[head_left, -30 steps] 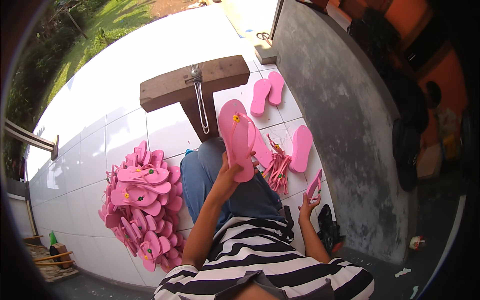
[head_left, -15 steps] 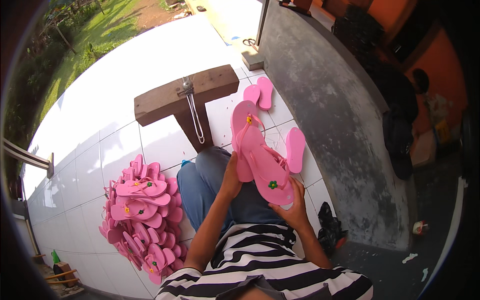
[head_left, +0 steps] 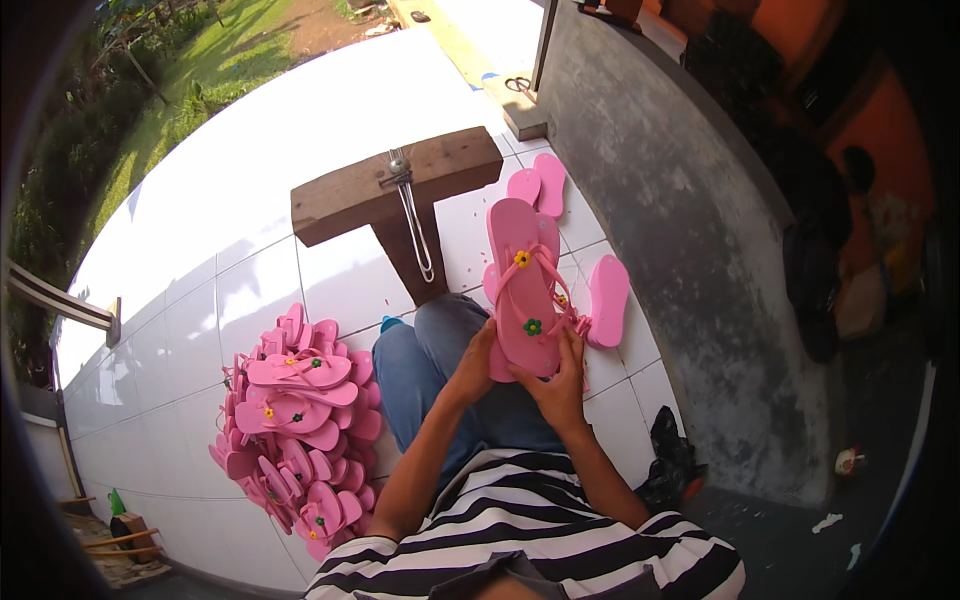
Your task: The person assembles flip-flops by using a fixed metal hook to pull straps through pre-cut holes in pink soles, handling individual straps and completed soles.
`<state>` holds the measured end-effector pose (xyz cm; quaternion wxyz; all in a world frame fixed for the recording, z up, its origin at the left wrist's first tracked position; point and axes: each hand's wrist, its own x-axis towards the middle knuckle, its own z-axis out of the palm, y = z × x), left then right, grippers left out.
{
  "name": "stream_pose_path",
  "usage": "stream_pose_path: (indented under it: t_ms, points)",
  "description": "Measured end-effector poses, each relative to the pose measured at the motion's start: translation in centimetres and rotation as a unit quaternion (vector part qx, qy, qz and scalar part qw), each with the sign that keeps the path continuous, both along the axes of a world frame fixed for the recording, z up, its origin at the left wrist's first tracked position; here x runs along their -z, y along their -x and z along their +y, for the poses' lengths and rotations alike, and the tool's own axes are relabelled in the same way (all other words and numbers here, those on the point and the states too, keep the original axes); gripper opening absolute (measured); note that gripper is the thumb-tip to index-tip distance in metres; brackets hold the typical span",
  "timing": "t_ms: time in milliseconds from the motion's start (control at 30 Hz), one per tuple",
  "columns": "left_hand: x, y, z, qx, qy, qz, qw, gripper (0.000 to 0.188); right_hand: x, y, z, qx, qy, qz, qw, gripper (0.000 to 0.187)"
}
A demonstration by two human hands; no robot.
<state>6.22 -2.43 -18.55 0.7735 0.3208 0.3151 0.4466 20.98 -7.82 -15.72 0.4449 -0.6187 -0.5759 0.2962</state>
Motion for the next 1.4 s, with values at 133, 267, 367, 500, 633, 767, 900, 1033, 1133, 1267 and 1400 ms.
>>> stream_pose_path:
  t_ms: [133, 267, 367, 500, 633, 767, 900, 1033, 1133, 1267, 1400]
  points:
    - [-0.2, 0.5, -1.0, 0.012, -0.027, 0.045, 0.999, 0.06, -1.9, 0.4, 0.0, -0.024, 0.009, 0.001, 1.0, 0.099]
    - [-1.8, 1.6, -3.7, 0.005, -0.056, 0.13, 0.99, 0.062, -1.9, 0.0, -1.5, -0.071, 0.028, 0.017, 0.997, 0.098]
    - [-2.2, 2.9, -7.2, 0.066, -0.006, 0.118, 0.991, 0.06, -1.2, -0.1, -2.5, -0.077, 0.046, 0.044, 0.995, 0.097]
    - [0.6, 2.8, -12.8, -0.06, -0.004, 0.166, 0.984, 0.06, -0.2, 1.5, -3.5, -0.125, 0.03, 0.012, 0.992, 0.094]
    - [1.6, 3.7, -14.3, -0.18, 0.023, 0.093, 0.979, 0.066, -0.4, 3.1, -3.0, -0.243, -0.026, -0.064, 0.968, 0.085]
    - [0.8, 4.0, -13.7, -0.236, 0.042, -0.01, 0.971, 0.069, -0.9, 4.0, -2.6, -0.268, -0.084, -0.081, 0.957, 0.084]
    - [0.9, 3.3, -13.6, -0.247, 0.053, -0.13, 0.959, 0.067, -1.2, 3.9, -2.4, -0.278, -0.114, -0.094, 0.949, 0.08]
    - [1.4, 2.9, -14.3, -0.263, 0.078, -0.164, 0.947, 0.066, -1.1, 2.8, -2.9, -0.289, -0.118, -0.113, 0.943, 0.073]
    - [0.9, 2.7, -14.2, -0.283, 0.09, -0.164, 0.941, 0.066, -1.2, 1.6, -3.8, -0.303, -0.123, -0.135, 0.935, 0.069]
    - [1.2, 4.5, -13.9, -0.229, 0.068, -0.07, 0.969, 0.063, -0.9, 1.5, -4.5, -0.309, -0.101, -0.117, 0.938, 0.069]
    - [0.7, 4.6, -14.1, -0.235, 0.111, -0.02, 0.965, 0.05, -1.0, 3.1, -2.8, -0.311, -0.108, -0.122, 0.936, 0.069]
